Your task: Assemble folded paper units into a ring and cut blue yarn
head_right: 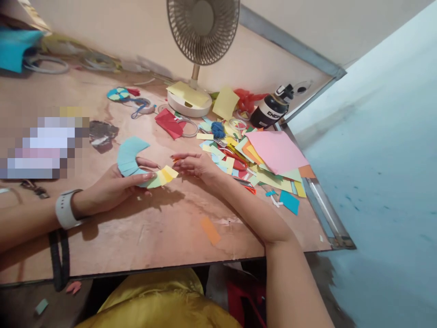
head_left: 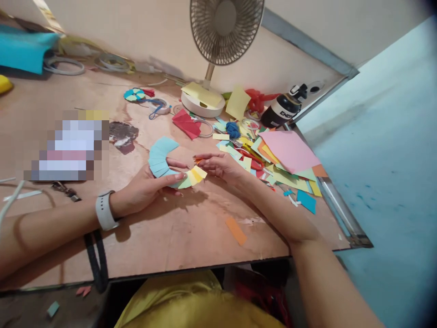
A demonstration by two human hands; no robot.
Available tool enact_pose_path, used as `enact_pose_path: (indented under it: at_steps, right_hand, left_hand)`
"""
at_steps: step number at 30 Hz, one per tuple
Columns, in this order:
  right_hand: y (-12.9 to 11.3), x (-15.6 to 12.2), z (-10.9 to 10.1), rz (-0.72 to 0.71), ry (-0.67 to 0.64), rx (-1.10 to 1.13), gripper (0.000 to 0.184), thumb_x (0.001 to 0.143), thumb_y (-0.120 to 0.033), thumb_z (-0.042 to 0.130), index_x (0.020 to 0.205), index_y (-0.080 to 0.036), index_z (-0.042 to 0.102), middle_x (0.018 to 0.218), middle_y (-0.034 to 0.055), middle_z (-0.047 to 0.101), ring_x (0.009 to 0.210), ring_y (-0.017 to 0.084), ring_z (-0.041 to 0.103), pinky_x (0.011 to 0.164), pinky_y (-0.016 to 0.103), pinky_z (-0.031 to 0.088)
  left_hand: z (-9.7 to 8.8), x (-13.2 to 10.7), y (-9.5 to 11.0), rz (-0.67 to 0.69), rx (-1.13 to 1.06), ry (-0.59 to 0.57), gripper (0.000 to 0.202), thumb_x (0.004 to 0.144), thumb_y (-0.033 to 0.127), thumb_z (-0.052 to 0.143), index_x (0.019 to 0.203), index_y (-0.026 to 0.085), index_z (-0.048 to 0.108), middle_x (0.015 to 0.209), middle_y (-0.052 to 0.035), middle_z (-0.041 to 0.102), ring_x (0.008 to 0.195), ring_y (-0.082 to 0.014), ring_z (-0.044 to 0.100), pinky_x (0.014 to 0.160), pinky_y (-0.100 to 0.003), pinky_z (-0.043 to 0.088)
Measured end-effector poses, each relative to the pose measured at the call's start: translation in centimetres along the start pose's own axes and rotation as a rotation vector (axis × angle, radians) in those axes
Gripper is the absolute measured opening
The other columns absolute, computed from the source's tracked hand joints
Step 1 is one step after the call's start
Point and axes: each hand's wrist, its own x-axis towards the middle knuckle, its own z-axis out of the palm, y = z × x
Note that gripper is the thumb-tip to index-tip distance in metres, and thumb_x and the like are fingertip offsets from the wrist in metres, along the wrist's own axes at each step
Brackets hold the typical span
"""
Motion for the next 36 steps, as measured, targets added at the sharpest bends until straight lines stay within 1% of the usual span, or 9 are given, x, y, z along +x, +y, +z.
enact_pose_path:
  at_steps: [4, 7, 10, 15, 20, 26, 31, 33, 36]
  right_hand:
    - [0.8, 0.5, -0.4, 0.020, 0.006, 0.048, 0.020, 0.076, -0.017, 0.086, 0.096, -0.017, 0.081, 0.089, 0.0064, 0.083, 0.077, 0.013, 0.077, 0.064, 0.020, 0.062]
    - [1.5, 0.7, -0.3, -0.055, 0.026, 0.073, 0.019, 0.078, -0.022, 0.088, 0.094, -0.016, 0.080, 0.083, 0.0051, 0.081, 0.065, 0.010, 0.071, 0.048, 0.015, 0.050]
    - [1.9, 0.5, 0.0, -0.134, 0.026, 0.077, 0.024, 0.078, -0.028, 0.091, 0.094, -0.015, 0.078, 0.080, 0.0013, 0.078, 0.054, 0.004, 0.060, 0.041, 0.013, 0.040]
    - [2.0, -0.3, 0.5, -0.224, -0.044, 0.081, 0.032, 0.086, -0.044, 0.084, 0.096, -0.019, 0.067, 0.082, -0.0012, 0.077, 0.054, 0.007, 0.067, 0.045, 0.015, 0.050]
    - [1.3, -0.6, 0.6, -0.293, -0.065, -0.005, 0.041, 0.091, -0.046, 0.080, 0.119, -0.023, 0.062, 0.067, -0.0077, 0.069, 0.058, 0.011, 0.074, 0.047, 0.015, 0.052]
    - [0.3, -0.7, 0.1, -0.364, -0.118, -0.044, 0.051, 0.077, -0.041, 0.092, 0.116, -0.021, 0.065, 0.081, -0.0038, 0.075, 0.065, 0.010, 0.073, 0.058, 0.018, 0.058]
    - [-0.1, -0.8, -0.5, -0.386, -0.138, -0.091, 0.037, 0.081, -0.044, 0.088, 0.103, -0.018, 0.073, 0.084, -0.0010, 0.076, 0.070, 0.010, 0.075, 0.061, 0.018, 0.058]
    - [-0.2, -0.9, -0.5, -0.382, -0.154, -0.078, 0.036, 0.081, -0.041, 0.089, 0.105, -0.018, 0.076, 0.088, 0.0004, 0.078, 0.076, 0.010, 0.076, 0.066, 0.019, 0.059]
    - [-0.4, -1.0, -0.4, -0.376, -0.193, -0.028, 0.047, 0.072, -0.034, 0.096, 0.113, -0.018, 0.077, 0.092, 0.0019, 0.081, 0.082, 0.012, 0.076, 0.070, 0.022, 0.061]
  left_hand:
    - [0.2, 0.0, 0.2, -0.040, -0.036, 0.046, 0.036, 0.079, 0.032, 0.093, 0.109, 0.022, 0.075, 0.093, -0.0013, 0.081, 0.074, -0.0145, 0.076, 0.060, -0.019, 0.065]
    - [0.4, 0.0, 0.4, -0.055, -0.041, 0.066, 0.037, 0.077, 0.032, 0.095, 0.106, 0.021, 0.075, 0.093, -0.0007, 0.081, 0.075, -0.0156, 0.078, 0.060, -0.020, 0.067]
    - [0.5, 0.1, 0.7, -0.071, -0.033, 0.082, 0.041, 0.074, 0.035, 0.096, 0.107, 0.021, 0.074, 0.089, -0.0003, 0.081, 0.074, -0.0170, 0.079, 0.056, -0.020, 0.066]
    - [0.7, 0.0, 1.1, -0.088, 0.018, 0.087, 0.054, 0.075, 0.036, 0.094, 0.119, 0.021, 0.067, 0.090, -0.0025, 0.082, 0.071, -0.0210, 0.081, 0.046, -0.017, 0.059]
    - [0.6, -0.1, 0.8, -0.022, 0.107, 0.110, 0.049, 0.076, 0.032, 0.095, 0.118, 0.023, 0.072, 0.100, -0.0034, 0.082, 0.078, -0.0184, 0.079, 0.054, -0.018, 0.061]
    - [-0.1, 0.2, 0.0, 0.025, 0.070, 0.098, 0.043, 0.074, 0.031, 0.097, 0.112, 0.023, 0.079, 0.089, -0.0033, 0.083, 0.072, -0.0167, 0.076, 0.053, -0.018, 0.058]
    - [-0.1, 0.5, -0.2, 0.052, 0.028, 0.141, 0.042, 0.074, 0.032, 0.096, 0.111, 0.019, 0.080, 0.080, -0.0023, 0.080, 0.060, -0.0112, 0.068, 0.053, -0.017, 0.055]
    - [-0.2, 0.6, -0.2, 0.061, 0.020, 0.149, 0.040, 0.075, 0.032, 0.096, 0.110, 0.020, 0.080, 0.077, -0.0008, 0.078, 0.056, -0.0085, 0.065, 0.053, -0.016, 0.053]
    - [-0.2, 0.6, -0.2, 0.059, 0.002, 0.171, 0.041, 0.074, 0.032, 0.096, 0.110, 0.020, 0.080, 0.077, -0.0006, 0.078, 0.053, -0.0075, 0.062, 0.052, -0.016, 0.053]
